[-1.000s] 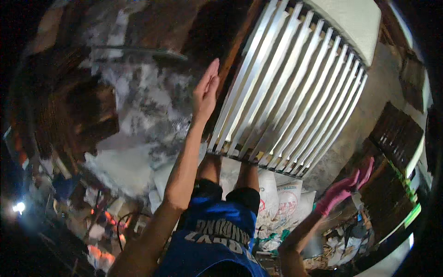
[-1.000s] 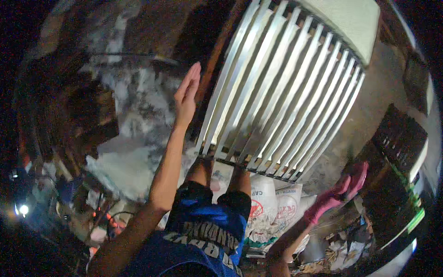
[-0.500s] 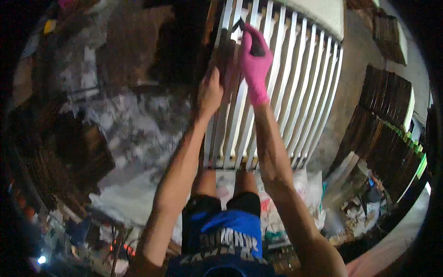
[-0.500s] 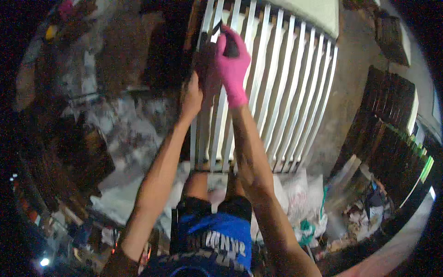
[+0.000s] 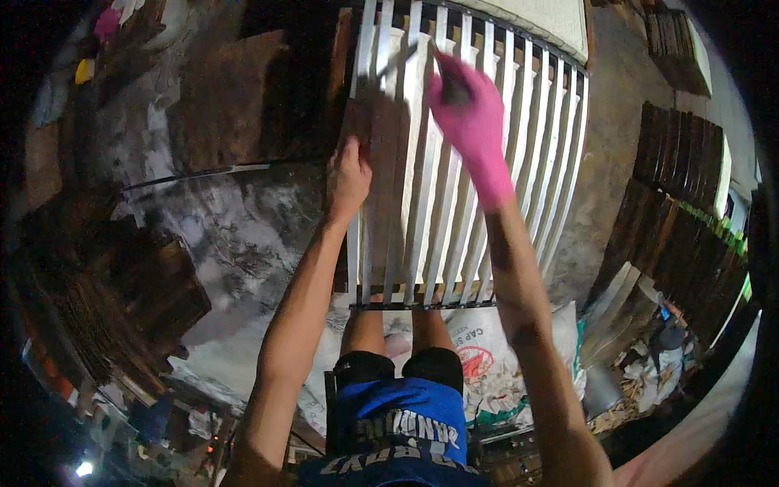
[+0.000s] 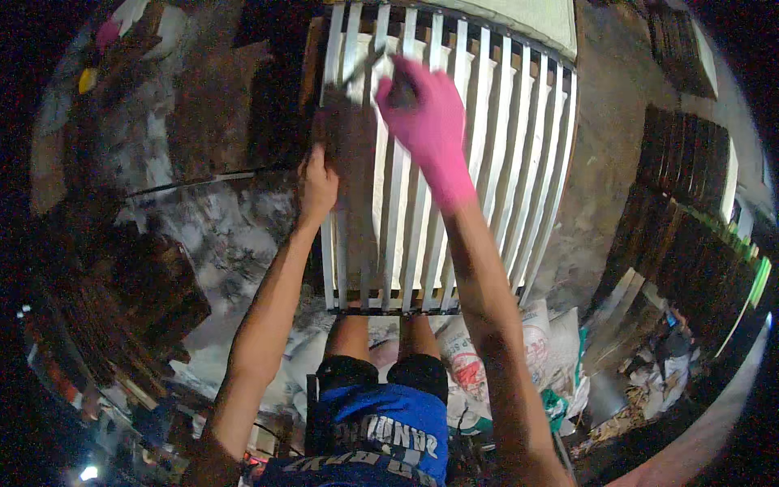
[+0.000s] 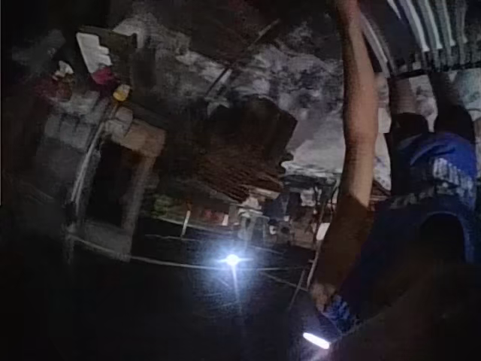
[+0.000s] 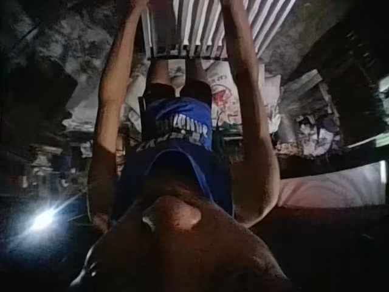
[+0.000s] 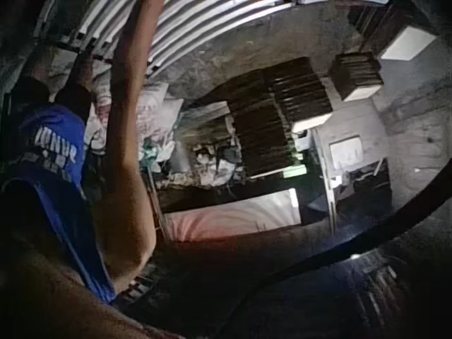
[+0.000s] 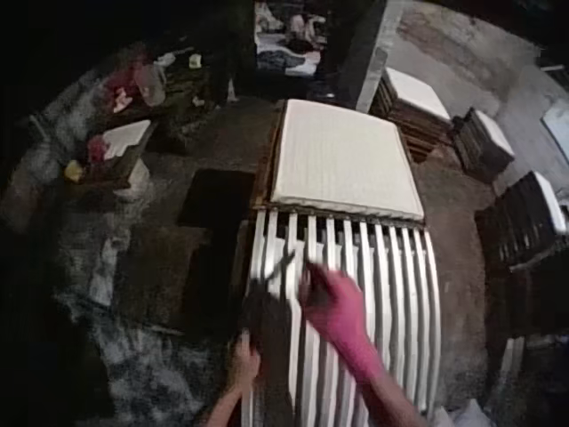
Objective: The person prepares blocks of tofu by placing a slatted grate over a mold and cutting into the white tofu substance with a small tool while wearing a pink glove.
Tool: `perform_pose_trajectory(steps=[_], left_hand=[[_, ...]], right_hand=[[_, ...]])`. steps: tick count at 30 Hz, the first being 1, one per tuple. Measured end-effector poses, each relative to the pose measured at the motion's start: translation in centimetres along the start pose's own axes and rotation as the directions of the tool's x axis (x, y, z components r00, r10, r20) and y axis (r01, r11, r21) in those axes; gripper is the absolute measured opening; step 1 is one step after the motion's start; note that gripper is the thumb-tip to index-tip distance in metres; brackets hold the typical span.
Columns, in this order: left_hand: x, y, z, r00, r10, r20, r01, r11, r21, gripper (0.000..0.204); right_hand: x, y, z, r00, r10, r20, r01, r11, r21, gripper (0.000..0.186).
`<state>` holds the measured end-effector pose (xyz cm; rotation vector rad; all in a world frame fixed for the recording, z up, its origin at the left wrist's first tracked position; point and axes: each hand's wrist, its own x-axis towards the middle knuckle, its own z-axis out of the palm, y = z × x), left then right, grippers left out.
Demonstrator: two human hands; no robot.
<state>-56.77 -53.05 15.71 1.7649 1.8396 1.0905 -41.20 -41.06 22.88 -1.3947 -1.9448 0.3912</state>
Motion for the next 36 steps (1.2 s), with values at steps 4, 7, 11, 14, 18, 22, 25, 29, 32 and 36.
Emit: perform_pose_trajectory(steps=[4, 7, 11, 14, 18, 22, 25, 29, 32, 36], left_hand=[[-0.4, 0.9, 0.9, 0.976, -0.201, 0.085, 0.212, 0.964, -0.158, 0.052], [-0.6, -0.4, 0.2, 0.979, -0.19, 0.067, 0.193, 0.981, -0.033, 0.051], [-1.2, -0.8, 0.9, 0.994, -0.108, 0.01, 0.108, 0.993, -0.045, 0.05], [-0.8, -1.2, 0.8, 0.993, -0.117, 0.003, 0.117, 0.993, -0.004, 0.051], [0.1, 0.4, 1.9, 0.986, -0.163, 0.045, 0.165, 0.986, -0.035, 0.05], [-0.1, 0.1, 2.1, 0.977, -0.201, 0.066, 0.2, 0.98, 0.022, 0.049], [-0.2, -0.6, 1.2, 0.994, -0.111, 0.021, 0.109, 0.991, 0.075, 0.049], [-0.2, 0.4, 0.8, 0.986, -0.158, 0.053, 0.158, 0.987, 0.016, 0.049], [0.1, 0.2, 1.4, 0.993, -0.111, 0.027, 0.11, 0.993, 0.038, 0.049], [0.6, 0.5, 2.0, 0.993, -0.098, 0.066, 0.093, 0.993, 0.072, 0.049]], right_hand=[[-1.5, 1.0, 5.1, 0.962, 0.249, -0.112, -0.205, 0.93, 0.306, 0.031], [-20.5, -4.9, -0.3, 0.906, 0.403, 0.129, -0.422, 0.848, 0.32, 0.032], [-29.1, -10.3, -14.0, 0.716, 0.437, 0.544, -0.63, 0.741, 0.233, 0.039], [-20.3, -5.1, -10.8, 0.896, 0.369, 0.248, -0.438, 0.829, 0.349, 0.037], [0.4, 3.2, -3.0, 0.999, 0.027, 0.027, -0.028, 0.998, 0.051, 0.025], [-2.8, 3.1, 2.2, 0.925, 0.31, -0.221, -0.234, 0.921, 0.312, 0.028], [-21.2, -2.0, -4.1, 0.958, 0.287, 0.02, -0.27, 0.875, 0.4, 0.04], [-28.7, -6.2, -17.7, 0.633, 0.42, 0.65, -0.644, 0.752, 0.141, 0.038], [-17.5, 0.4, -12.6, 0.942, 0.327, 0.078, -0.335, 0.892, 0.303, 0.039], [2.1, 7.9, -4.9, 0.997, 0.062, 0.055, -0.064, 0.997, 0.038, 0.03]])
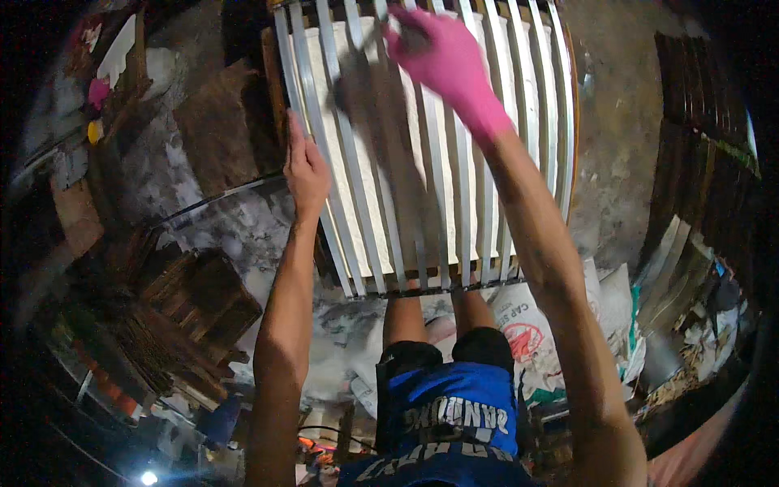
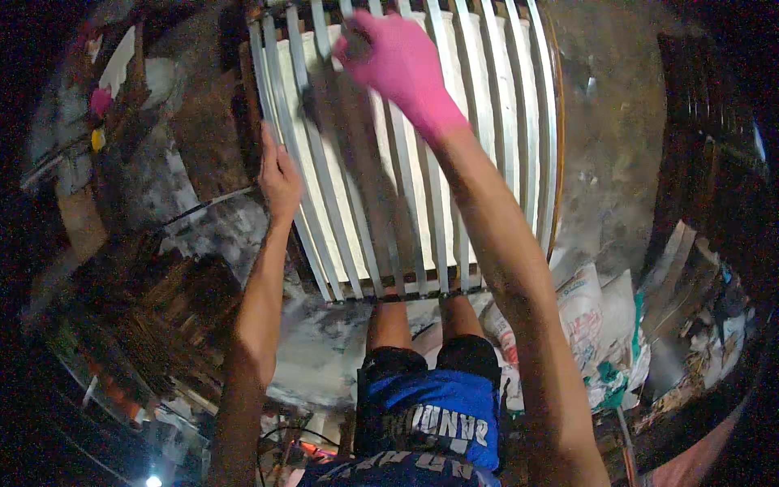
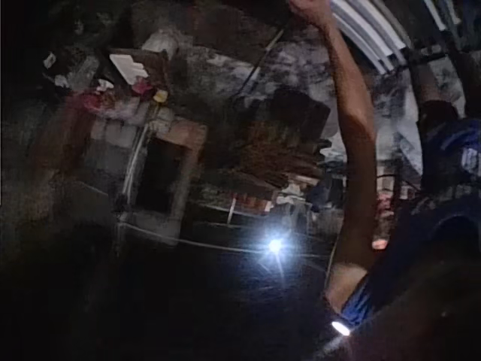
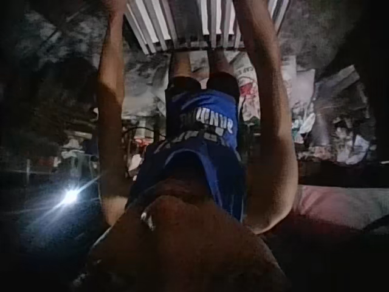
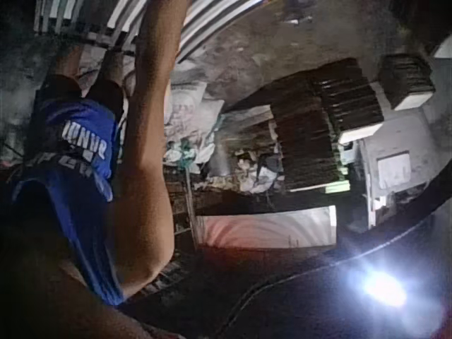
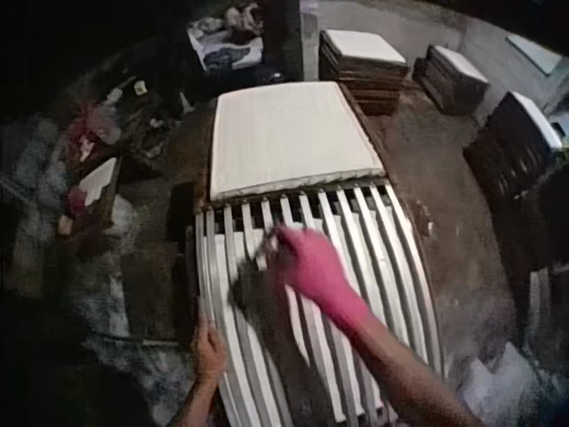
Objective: The person prepares blocks of tofu by placing a slatted grate over a mold and cutting into the white tofu substance with a small tool while wearing a pink glove.
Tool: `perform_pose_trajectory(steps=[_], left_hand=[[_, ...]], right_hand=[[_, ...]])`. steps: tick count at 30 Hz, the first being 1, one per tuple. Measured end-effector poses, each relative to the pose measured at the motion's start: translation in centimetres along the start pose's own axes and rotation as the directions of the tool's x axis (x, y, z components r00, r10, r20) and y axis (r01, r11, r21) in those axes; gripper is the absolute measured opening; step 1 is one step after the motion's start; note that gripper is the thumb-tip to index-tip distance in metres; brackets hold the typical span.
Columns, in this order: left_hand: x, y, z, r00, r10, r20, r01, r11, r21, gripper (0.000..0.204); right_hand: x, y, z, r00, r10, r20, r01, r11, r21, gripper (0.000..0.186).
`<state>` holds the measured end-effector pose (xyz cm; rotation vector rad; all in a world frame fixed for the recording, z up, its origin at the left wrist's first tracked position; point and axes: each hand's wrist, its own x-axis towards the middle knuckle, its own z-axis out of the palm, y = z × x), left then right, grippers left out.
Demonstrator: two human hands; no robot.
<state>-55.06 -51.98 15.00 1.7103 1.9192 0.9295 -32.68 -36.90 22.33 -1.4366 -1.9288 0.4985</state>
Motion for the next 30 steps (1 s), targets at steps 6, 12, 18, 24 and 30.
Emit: perform_pose_trajectory(steps=[6, 12, 18, 24, 30], left_hand=[[-0.6, -0.1, -0.8, 0.998, -0.042, -0.036, 0.044, 0.997, 0.06, 0.049], [-1.3, -0.5, -0.9, 0.999, -0.036, -0.031, 0.038, 0.998, 0.05, 0.049], [-0.4, 0.2, 0.2, 0.997, -0.078, 0.017, 0.077, 0.996, 0.053, 0.05], [-0.6, -1.0, -0.4, 0.999, 0.022, -0.05, -0.016, 0.994, 0.106, 0.049], [-0.6, 0.0, -0.7, 0.999, 0.021, -0.039, -0.015, 0.99, 0.144, 0.047]], right_hand=[[-19.7, -4.6, 1.0, 0.96, 0.281, -0.013, -0.26, 0.903, 0.344, 0.039], [-28.0, -6.7, -12.8, 0.869, 0.35, 0.351, -0.454, 0.846, 0.281, 0.029], [0.3, 2.1, -1.7, 0.998, 0.066, -0.007, -0.065, 0.995, 0.077, 0.033], [-22.3, -2.5, -3.9, 0.944, 0.318, 0.085, -0.329, 0.897, 0.296, 0.032], [-27.4, -3.3, -14.0, 0.829, 0.503, 0.245, -0.559, 0.758, 0.335, 0.027]])
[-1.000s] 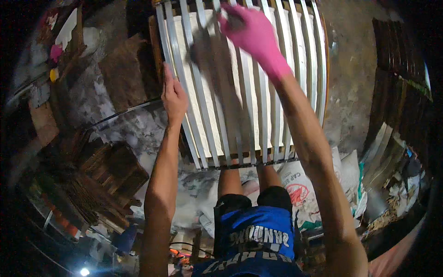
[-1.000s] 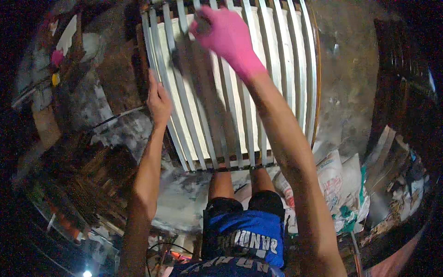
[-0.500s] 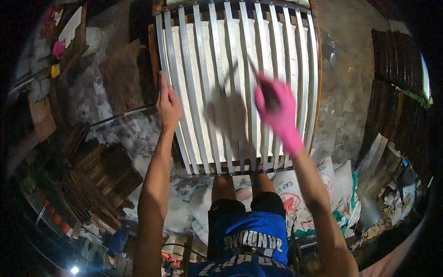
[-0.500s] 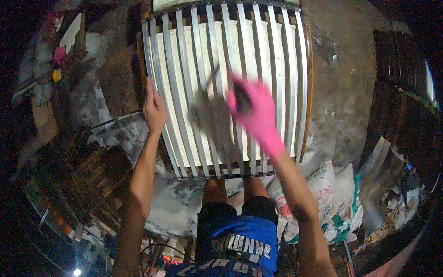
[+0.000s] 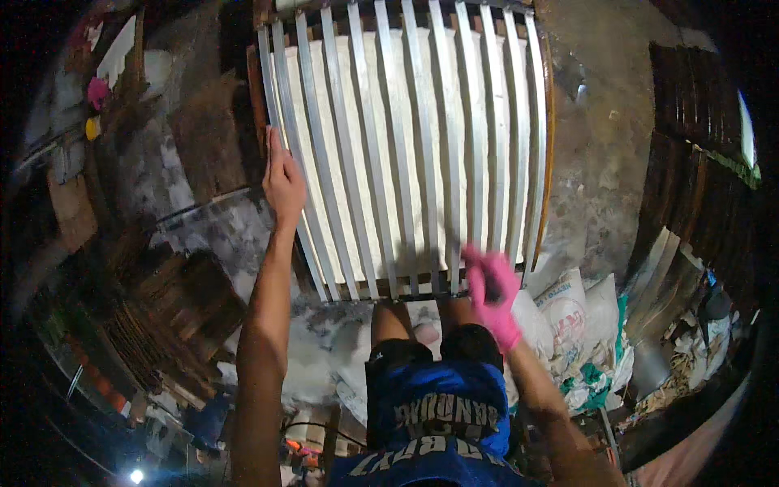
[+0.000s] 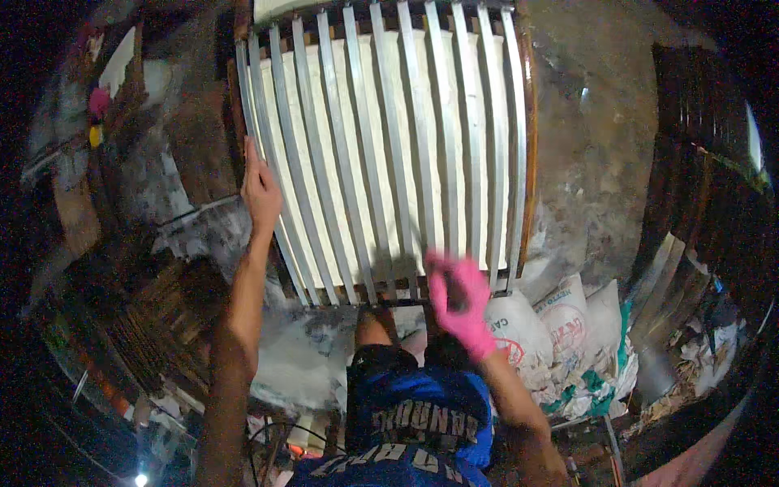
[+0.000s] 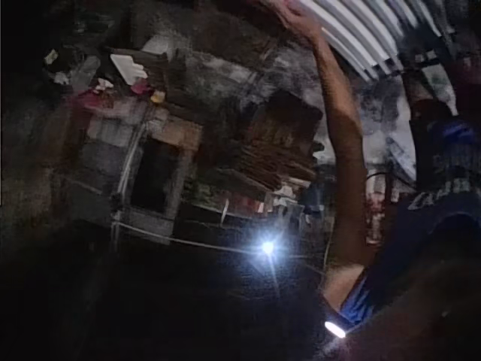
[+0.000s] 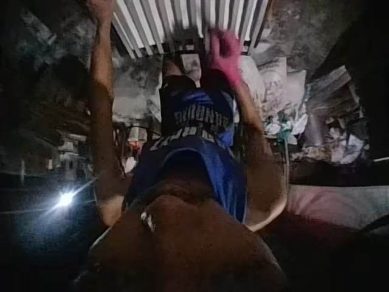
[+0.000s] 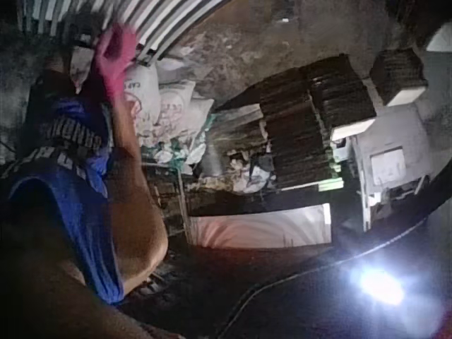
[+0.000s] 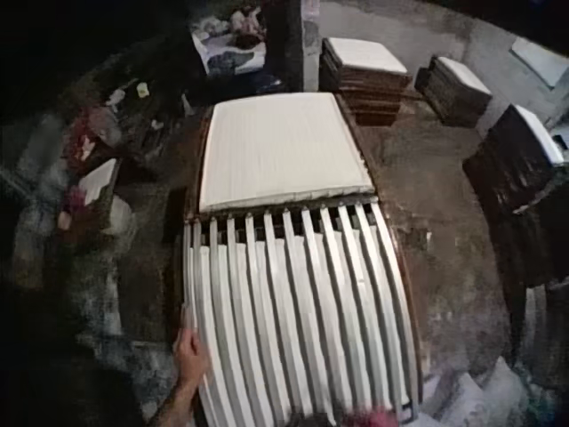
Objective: The person prepares blocks of tofu by placing a slatted grate over a mold and cutting into the white tofu substance with a small tool while wearing a pink glove.
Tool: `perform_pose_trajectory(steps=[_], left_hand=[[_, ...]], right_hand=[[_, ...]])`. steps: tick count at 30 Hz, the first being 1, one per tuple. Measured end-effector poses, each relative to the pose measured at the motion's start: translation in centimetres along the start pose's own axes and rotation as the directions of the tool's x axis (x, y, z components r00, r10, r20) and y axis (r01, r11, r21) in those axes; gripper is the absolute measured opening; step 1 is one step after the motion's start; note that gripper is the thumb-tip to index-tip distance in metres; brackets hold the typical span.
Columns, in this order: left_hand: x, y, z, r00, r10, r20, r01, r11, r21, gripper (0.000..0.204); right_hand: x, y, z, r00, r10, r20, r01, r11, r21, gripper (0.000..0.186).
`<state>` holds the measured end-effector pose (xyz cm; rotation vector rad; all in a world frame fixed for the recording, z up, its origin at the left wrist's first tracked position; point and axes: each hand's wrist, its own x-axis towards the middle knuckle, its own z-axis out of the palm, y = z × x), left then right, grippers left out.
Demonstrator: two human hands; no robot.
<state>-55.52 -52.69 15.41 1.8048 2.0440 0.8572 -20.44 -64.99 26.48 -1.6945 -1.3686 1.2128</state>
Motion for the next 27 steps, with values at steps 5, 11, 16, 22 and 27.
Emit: perform_pose_trajectory(steps=[5, 11, 16, 22, 27], left_hand=[[0.7, 0.0, 1.4, 0.995, 0.096, -0.03, -0.095, 0.995, 0.036, 0.045], [-0.3, -0.8, 0.3, 0.999, 0.01, -0.034, -0.007, 0.997, 0.074, 0.045], [-0.2, -0.1, 0.7, 0.998, 0.059, -0.03, -0.058, 0.998, 0.032, 0.046], [0.3, -0.1, 1.4, 0.997, 0.06, -0.045, -0.059, 0.998, 0.021, 0.045], [-0.2, -0.6, 1.6, 0.997, 0.06, -0.038, -0.057, 0.996, 0.068, 0.044]], right_hand=[[28.7, -5.4, 3.4, 0.866, -0.497, -0.058, 0.447, 0.82, -0.358, 0.033], [12.0, 2.6, 7.2, 0.938, -0.297, -0.181, 0.302, 0.953, 0.001, 0.029], [-2.8, 0.6, -3.9, 0.98, 0.111, 0.162, -0.111, 0.994, -0.009, 0.028], [26.7, -4.4, -1.2, 0.918, -0.397, -0.019, 0.359, 0.85, -0.384, 0.029], [26.0, 0.9, 4.6, 0.909, -0.315, -0.271, 0.315, 0.948, -0.044, 0.03]])
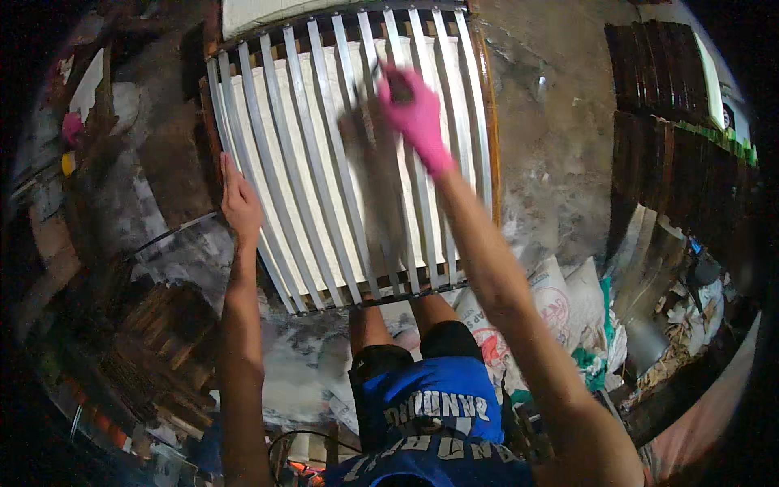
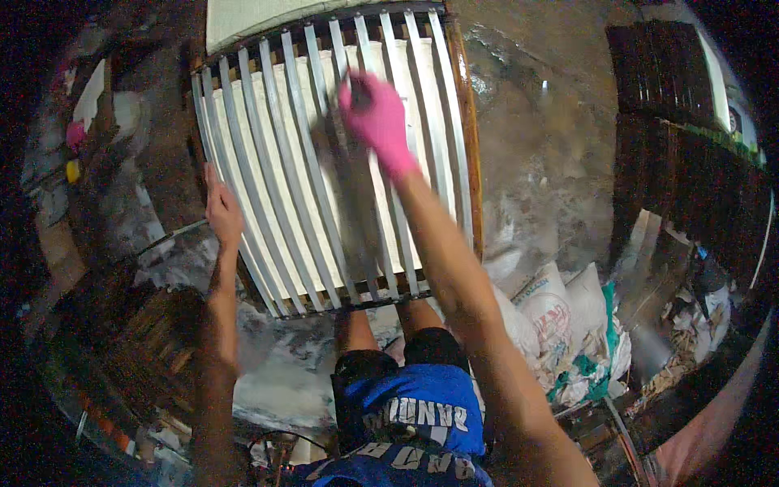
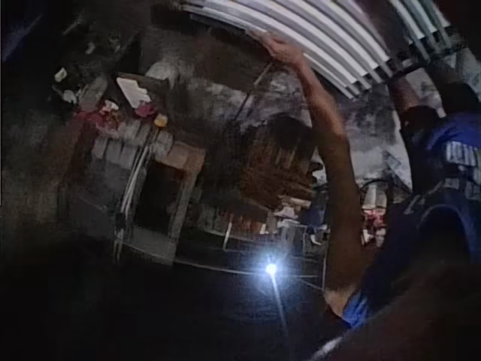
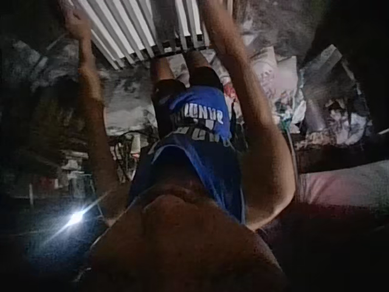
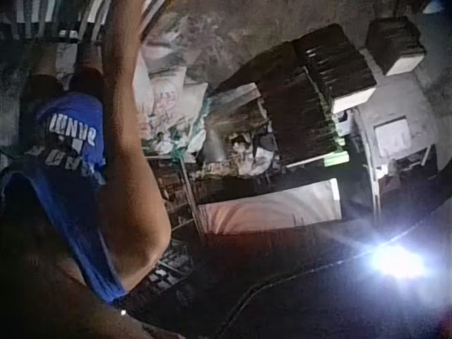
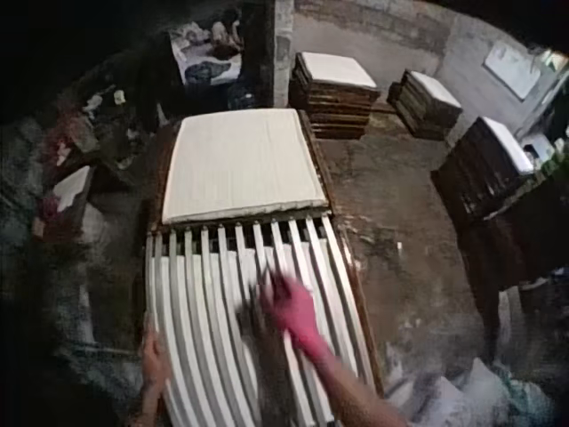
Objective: The person prepares blocks of tofu by placing a slatted grate over a mold and cutting into the white tofu substance with a small tool while wearing a pink glove.
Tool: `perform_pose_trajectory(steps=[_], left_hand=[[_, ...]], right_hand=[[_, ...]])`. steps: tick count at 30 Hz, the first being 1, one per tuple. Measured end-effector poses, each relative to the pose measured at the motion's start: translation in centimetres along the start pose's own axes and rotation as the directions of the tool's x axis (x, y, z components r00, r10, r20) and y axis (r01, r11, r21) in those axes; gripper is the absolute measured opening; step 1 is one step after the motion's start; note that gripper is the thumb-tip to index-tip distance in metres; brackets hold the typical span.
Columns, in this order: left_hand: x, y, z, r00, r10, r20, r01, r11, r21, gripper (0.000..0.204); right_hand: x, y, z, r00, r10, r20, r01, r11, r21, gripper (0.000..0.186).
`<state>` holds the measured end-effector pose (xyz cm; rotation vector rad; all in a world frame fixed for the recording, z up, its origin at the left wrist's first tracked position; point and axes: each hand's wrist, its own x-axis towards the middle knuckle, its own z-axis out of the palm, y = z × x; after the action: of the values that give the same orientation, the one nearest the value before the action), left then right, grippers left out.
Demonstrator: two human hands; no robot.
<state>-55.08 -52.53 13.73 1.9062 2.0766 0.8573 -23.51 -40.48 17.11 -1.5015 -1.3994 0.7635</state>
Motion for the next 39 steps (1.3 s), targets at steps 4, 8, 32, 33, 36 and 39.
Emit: perform_pose_trajectory(steps=[4, 8, 32, 33, 36, 39], left_hand=[[0.0, -0.2, -1.6, 1.0, -0.02, -0.019, 0.019, 0.999, -0.026, 0.045], [-0.3, 0.2, -1.3, 0.999, -0.036, 0.021, 0.037, 0.997, -0.062, 0.045], [0.5, 0.6, 0.3, 1.0, 0.007, 0.021, -0.007, 1.0, -0.029, 0.042], [0.2, 0.6, 0.5, 0.999, 0.013, 0.035, -0.012, 0.999, -0.037, 0.042], [0.3, -0.1, -1.3, 1.0, -0.025, 0.001, 0.025, 1.0, -0.002, 0.042], [0.3, 0.1, -1.7, 1.0, 0.003, 0.019, -0.004, 0.999, 0.049, 0.042]], right_hand=[[-24.4, -6.1, -13.1, 0.898, 0.309, 0.313, -0.303, 0.951, -0.07, 0.029], [-21.5, -5.9, -17.6, 0.858, 0.401, 0.322, -0.389, 0.915, -0.103, 0.028], [8.7, -1.2, -8.5, 0.973, 0.069, 0.221, -0.003, 0.959, -0.284, 0.036], [6.9, 0.5, -7.8, 0.986, 0.083, 0.144, -0.058, 0.984, -0.166, 0.036], [-7.7, 3.3, -9.1, 0.995, 0.086, 0.046, -0.087, 0.996, 0.018, 0.038], [-24.4, -3.8, -19.4, 0.949, 0.232, 0.213, -0.17, 0.946, -0.276, 0.03]])
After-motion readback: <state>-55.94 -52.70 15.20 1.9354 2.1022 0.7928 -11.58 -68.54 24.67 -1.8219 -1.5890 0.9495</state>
